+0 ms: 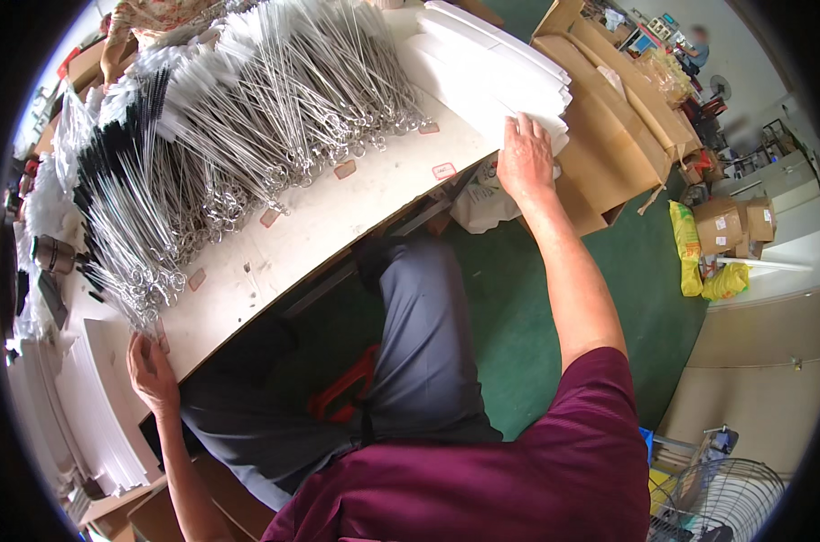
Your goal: The recorder is folding small white cardboard boxes and packing bundles of cleaning brushes into them.
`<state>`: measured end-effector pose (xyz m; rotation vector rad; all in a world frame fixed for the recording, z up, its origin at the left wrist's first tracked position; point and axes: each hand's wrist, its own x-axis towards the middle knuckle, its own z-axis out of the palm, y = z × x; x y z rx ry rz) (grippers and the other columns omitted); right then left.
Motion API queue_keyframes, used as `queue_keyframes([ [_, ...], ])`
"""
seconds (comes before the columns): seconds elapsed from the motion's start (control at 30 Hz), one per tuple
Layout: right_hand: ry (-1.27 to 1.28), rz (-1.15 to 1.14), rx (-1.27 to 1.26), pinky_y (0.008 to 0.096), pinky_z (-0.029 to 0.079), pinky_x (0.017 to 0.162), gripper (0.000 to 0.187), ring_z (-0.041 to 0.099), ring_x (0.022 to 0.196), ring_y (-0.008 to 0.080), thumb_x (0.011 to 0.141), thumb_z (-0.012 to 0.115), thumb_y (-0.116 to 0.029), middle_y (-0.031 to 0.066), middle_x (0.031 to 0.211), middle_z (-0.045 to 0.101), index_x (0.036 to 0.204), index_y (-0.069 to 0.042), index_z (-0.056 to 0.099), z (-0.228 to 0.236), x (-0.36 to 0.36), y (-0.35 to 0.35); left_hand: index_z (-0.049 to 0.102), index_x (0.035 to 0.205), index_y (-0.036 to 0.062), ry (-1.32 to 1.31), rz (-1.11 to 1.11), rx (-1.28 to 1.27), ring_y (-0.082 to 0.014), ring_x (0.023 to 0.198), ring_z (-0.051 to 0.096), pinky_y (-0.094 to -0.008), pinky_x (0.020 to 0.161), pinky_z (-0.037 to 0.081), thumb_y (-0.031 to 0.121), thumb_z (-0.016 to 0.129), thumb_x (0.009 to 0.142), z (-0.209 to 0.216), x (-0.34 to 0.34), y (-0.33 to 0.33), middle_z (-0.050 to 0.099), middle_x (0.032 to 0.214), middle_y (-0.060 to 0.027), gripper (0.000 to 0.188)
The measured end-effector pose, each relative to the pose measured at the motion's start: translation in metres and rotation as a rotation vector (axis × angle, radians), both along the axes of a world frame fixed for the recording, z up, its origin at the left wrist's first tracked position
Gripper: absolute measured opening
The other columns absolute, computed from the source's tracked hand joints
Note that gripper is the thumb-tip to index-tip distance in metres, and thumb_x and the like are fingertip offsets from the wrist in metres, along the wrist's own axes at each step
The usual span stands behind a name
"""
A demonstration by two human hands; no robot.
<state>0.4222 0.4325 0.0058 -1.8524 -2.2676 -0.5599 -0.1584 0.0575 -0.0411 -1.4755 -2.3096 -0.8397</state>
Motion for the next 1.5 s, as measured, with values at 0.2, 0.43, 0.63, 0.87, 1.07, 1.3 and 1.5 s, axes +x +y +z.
queue_keyframes([
  [0.2,0.067,0.013,-0.001,0.0469,0.034,0.121,0.063,0.045,0.141,0.037,0.087,0.076,-0.012,0.019,0.151,0.05,0.143,-0.001,0.051,0.005,-0.002,-0.005,0.065,0.123,-0.0034,0.011,-0.005,0.015,-0.0383,0.116,0.065,-0.0447,0.103,0.05,0.006,0.064,0.094,0.001,0.002,0.0,0.067,0.13,-0.0224,0.03],
  [0.43,0.097,0.009,0.008,0.0472,0.035,0.12,0.062,0.046,0.139,0.0382,0.085,0.077,-0.009,0.0196,0.149,0.051,0.141,0.0,0.053,0.016,0.004,-0.012,0.066,0.122,-0.0036,-0.023,-0.006,0.033,-0.0376,0.113,0.066,-0.0445,0.101,0.051,0.006,0.064,0.094,-0.003,-0.001,0.0,0.067,0.129,-0.0222,0.03],
  [0.63,0.238,-0.008,0.117,0.0469,0.038,0.117,0.058,0.049,0.135,0.039,0.084,0.074,-0.003,0.021,0.145,0.052,0.138,0.002,0.054,0.025,0.005,-0.023,0.067,0.12,-0.0021,-0.05,0.04,0.068,-0.0369,0.112,0.068,-0.0429,0.1,0.052,0.007,0.065,0.095,-0.005,-0.004,-0.006,0.069,0.126,-0.0205,0.027],
  [0.87,0.749,0.523,0.175,0.0437,0.048,0.109,0.063,0.058,0.128,0.0361,0.081,0.079,0.001,0.0191,0.138,0.06,0.139,-0.002,0.057,0.071,-0.07,-0.089,0.068,0.095,0.0017,0.011,-0.157,0.222,-0.0329,0.086,0.073,-0.0385,0.079,0.058,-0.002,0.074,0.087,0.04,0.028,-0.01,0.074,0.096,-0.0154,0.01],
  [1.07,0.581,0.995,-0.25,0.0444,0.047,0.11,0.067,0.056,0.129,0.036,0.076,0.081,-0.001,0.0174,0.138,0.056,0.138,-0.002,0.056,0.078,-0.18,-0.176,0.068,0.104,-0.0008,0.07,-0.638,0.109,-0.0385,0.094,0.072,-0.0448,0.086,0.058,0.003,0.079,0.079,0.122,0.12,0.006,0.072,0.103,-0.0193,0.027],
  [1.3,0.381,1.232,-0.378,0.043,0.043,0.115,0.064,0.052,0.131,0.0343,0.079,0.079,-0.006,0.0153,0.142,0.053,0.139,0.001,0.057,0.049,-0.237,-0.204,0.049,0.143,-0.004,0.111,-0.612,-0.227,-0.0458,0.131,0.051,-0.0525,0.116,0.037,0.02,0.083,0.079,0.115,0.134,0.036,0.054,0.142,-0.0256,0.077],
  [1.5,0.354,1.285,-0.337,0.0434,0.042,0.116,0.059,0.052,0.131,0.0338,0.081,0.077,-0.006,0.016,0.14,0.056,0.137,0.002,0.058,0.036,-0.254,-0.208,0.05,0.14,-0.0054,0.009,-0.636,-0.266,-0.0415,0.12,0.059,-0.0488,0.106,0.046,0.016,0.082,0.075,0.091,0.132,0.047,0.06,0.128,-0.0232,0.076],
])
